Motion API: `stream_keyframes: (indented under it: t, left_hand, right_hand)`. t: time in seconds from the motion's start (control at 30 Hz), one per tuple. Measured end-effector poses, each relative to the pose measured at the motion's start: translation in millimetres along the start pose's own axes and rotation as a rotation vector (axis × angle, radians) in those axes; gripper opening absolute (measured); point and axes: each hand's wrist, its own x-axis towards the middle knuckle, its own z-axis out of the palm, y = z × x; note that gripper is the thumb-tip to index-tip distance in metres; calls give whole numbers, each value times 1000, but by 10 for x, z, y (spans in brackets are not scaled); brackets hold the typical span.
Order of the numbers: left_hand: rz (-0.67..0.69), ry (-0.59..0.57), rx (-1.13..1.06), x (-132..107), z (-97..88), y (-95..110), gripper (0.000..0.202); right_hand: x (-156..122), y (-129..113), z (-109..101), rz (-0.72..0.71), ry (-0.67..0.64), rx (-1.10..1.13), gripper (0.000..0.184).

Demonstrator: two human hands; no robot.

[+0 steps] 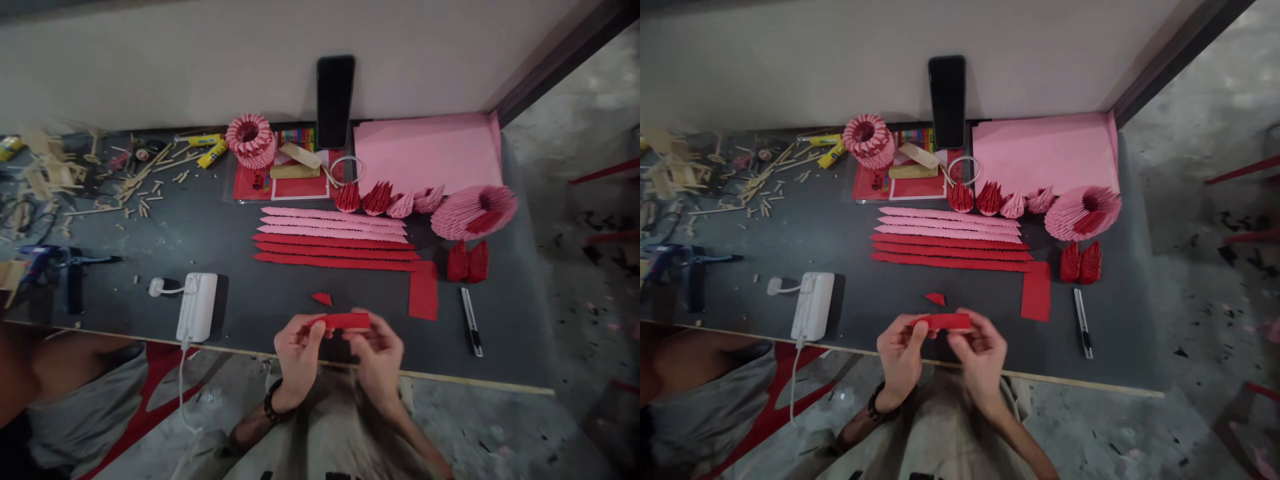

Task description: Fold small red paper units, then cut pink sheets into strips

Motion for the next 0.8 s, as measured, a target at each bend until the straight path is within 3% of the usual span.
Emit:
stream_keyframes:
  t: [0.03,0.1,0.3,0.43,0.5,0.6,0.67,0.73,0.8]
  left_hand:
    - [-2,-39,12,-24,16,28,27]
    - [-14,-106,24,-58,25,89,25]
    - [-46,-243,69,-56,-90,104,27]
    - [-80,-241,-83,41,-164,-40,35]
    - [10,-235,-91,149,-200,-71,35]
    - [232,-440,44,337,-242,-24,27]
    - [376,-565,86,431,-257,40,17]
    - [423,-650,100,477,-260,94,18]
    - [385,-653,99,476,-250,117,20]
  right_hand:
    - [-70,37,49,8,-54,-25,22]
    - [-163,88,112,7,-104,-52,14]
    - [-131,86,56,44,-163,-90,23]
    - [-132,65,65,194,-132,-19,32]
    - [-144,54,88,288,-128,42,36]
    - [-148,53,104,333,-164,79,39]
    - [-147,71,97,291,-199,46,38]
    - [-147,92,81,230,-216,-13,36]
    - [-148,102,68,185,-211,-58,33]
